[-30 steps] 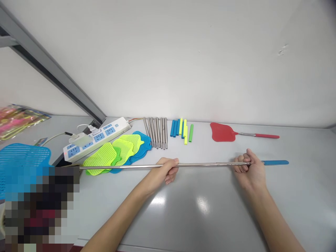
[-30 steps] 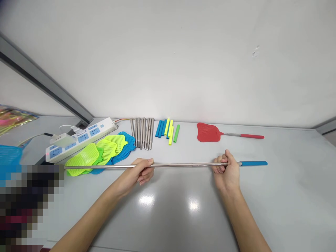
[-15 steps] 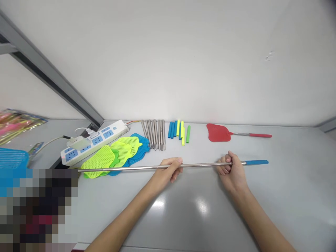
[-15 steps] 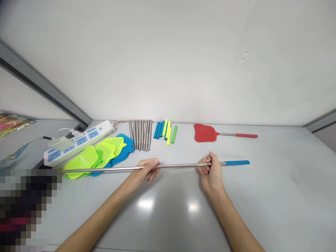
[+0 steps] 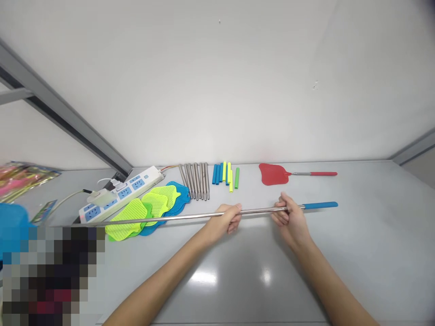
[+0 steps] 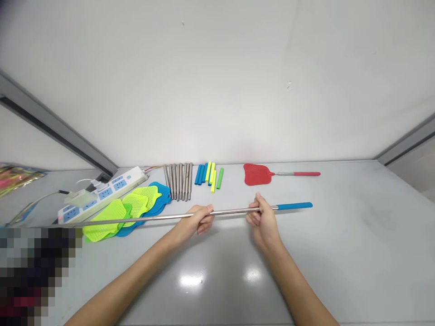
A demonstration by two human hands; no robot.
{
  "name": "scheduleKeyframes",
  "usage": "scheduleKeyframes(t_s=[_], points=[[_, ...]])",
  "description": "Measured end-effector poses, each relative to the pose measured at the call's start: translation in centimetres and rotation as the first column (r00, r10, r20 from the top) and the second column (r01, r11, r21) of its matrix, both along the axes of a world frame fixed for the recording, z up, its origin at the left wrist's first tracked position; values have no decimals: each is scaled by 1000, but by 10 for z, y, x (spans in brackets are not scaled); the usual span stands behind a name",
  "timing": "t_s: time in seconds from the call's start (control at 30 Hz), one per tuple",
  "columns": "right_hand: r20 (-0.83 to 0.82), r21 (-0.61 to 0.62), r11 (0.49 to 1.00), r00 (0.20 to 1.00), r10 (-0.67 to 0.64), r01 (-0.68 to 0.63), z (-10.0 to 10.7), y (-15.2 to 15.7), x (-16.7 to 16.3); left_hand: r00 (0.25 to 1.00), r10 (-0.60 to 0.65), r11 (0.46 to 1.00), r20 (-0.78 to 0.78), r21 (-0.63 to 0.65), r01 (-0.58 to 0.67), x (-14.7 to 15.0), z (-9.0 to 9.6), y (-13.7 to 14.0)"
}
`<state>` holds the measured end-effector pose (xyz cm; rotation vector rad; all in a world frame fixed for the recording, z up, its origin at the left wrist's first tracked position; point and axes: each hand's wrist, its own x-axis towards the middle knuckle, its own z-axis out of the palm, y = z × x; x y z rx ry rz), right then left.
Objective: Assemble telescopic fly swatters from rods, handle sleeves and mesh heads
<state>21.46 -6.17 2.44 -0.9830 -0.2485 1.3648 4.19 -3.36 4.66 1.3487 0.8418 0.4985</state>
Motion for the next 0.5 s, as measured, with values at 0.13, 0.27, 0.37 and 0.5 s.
scheduleKeyframes(t_s=[0.13, 0.27, 0.37, 0.5], points=[[-38, 66, 993, 995, -91, 93, 2, 5, 29, 998, -61, 997, 28, 37, 60, 19, 8, -6], [-1, 91, 983, 987, -162, 162, 0, 7, 54, 996, -57, 998, 70, 5, 56, 28, 6, -11], [1, 99, 979, 984, -181, 180, -2, 8, 62, 993, -64, 998, 103, -13, 66, 29, 4, -12], [-6, 113, 974, 980, -199, 199, -5, 8, 63, 990, -60, 997, 128, -43, 66, 32, 0, -12]])
